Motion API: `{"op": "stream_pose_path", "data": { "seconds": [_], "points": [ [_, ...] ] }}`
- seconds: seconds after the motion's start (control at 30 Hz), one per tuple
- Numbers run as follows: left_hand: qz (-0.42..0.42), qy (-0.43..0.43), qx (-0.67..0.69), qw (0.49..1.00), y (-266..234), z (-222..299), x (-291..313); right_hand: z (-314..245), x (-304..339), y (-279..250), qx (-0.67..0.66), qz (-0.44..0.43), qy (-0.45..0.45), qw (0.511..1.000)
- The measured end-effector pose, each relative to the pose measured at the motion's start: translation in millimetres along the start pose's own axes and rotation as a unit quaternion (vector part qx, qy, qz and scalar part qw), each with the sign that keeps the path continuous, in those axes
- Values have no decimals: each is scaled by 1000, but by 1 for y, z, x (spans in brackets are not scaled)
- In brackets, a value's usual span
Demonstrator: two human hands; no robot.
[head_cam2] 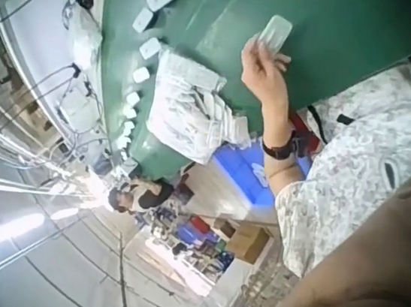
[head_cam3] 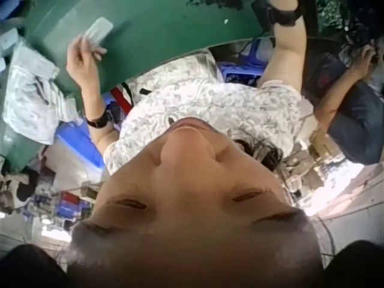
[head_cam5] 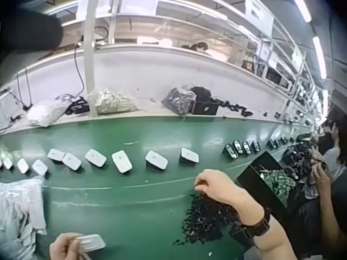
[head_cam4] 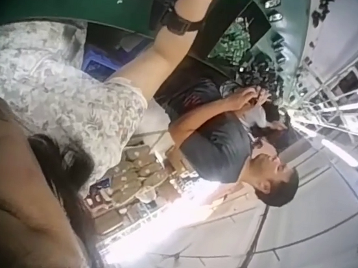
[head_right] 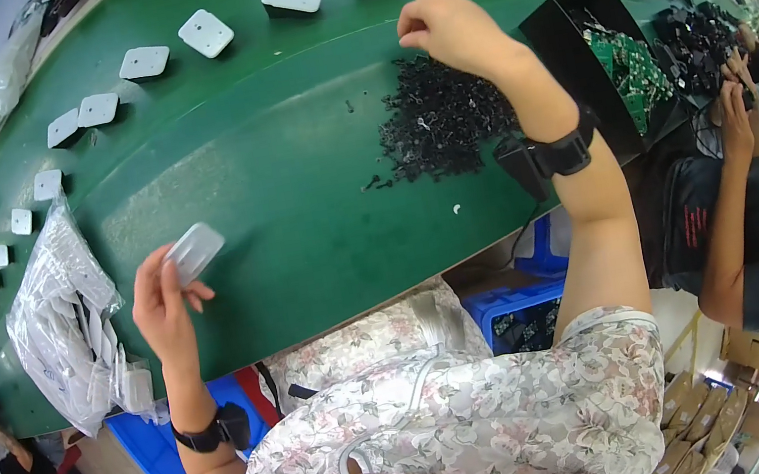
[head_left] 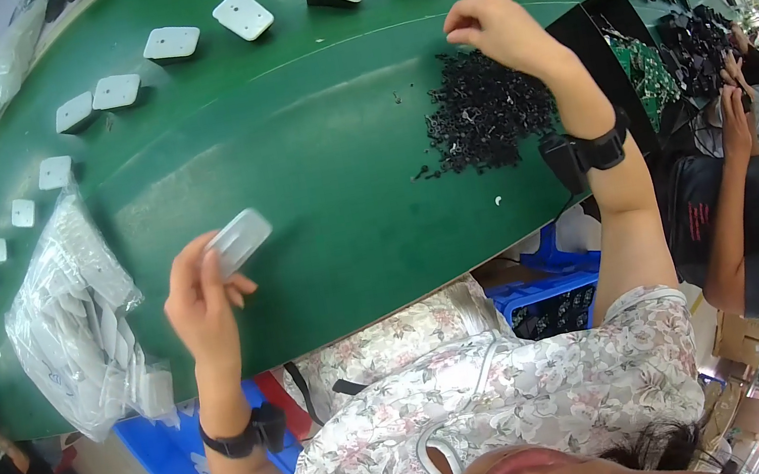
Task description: The person picks up a white plastic plate, inserts a small black screw into it by hand, and then presses a black housing onto the plate. The person then places the assembled unit onto the green workbench and repeats the process.
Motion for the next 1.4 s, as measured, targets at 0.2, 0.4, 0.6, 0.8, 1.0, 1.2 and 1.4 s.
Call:
{"op": "stream_pose_path", "data": {
  "seconds": [0.2, 0.4, 0.6, 0.8, 1.0, 1.2, 1.4],
  "points": [
    [-82, 22, 69, 994, 45, 8, -49, 8, -1, 27, -7, 7, -22, 1000],
    [-103, -14, 95, 990, 59, 1, -65, -29, 10, 24, 35, 97, -72, 992],
    [-101, 8, 173, 980, 67, 1, -67, -61, 12, 55, -7, 77, -124, 989],
    [-100, 13, 175, 979, 59, -11, -65, -58, 50, 22, 68, 100, -34, 992],
    [-100, 23, 166, 981, 57, -3, -65, -23, 106, 42, 113, 37, 106, 987],
    [-133, 21, 162, 978, 63, -4, -67, -49, 84, 54, 48, 137, 18, 989],
    [-127, 28, 165, 978, 63, -3, -63, -68, 74, 46, 121, 185, -44, 974]
  ]
}}
Point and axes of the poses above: each hand's wrist, its own x-axis away from the middle knuckle, its own y-axis out of the palm, z = x × y, the point moved 6 cm from there along -x, towards the middle knuckle, and after that the axes turned 13 degrees about -z, right-handed, at the moved point
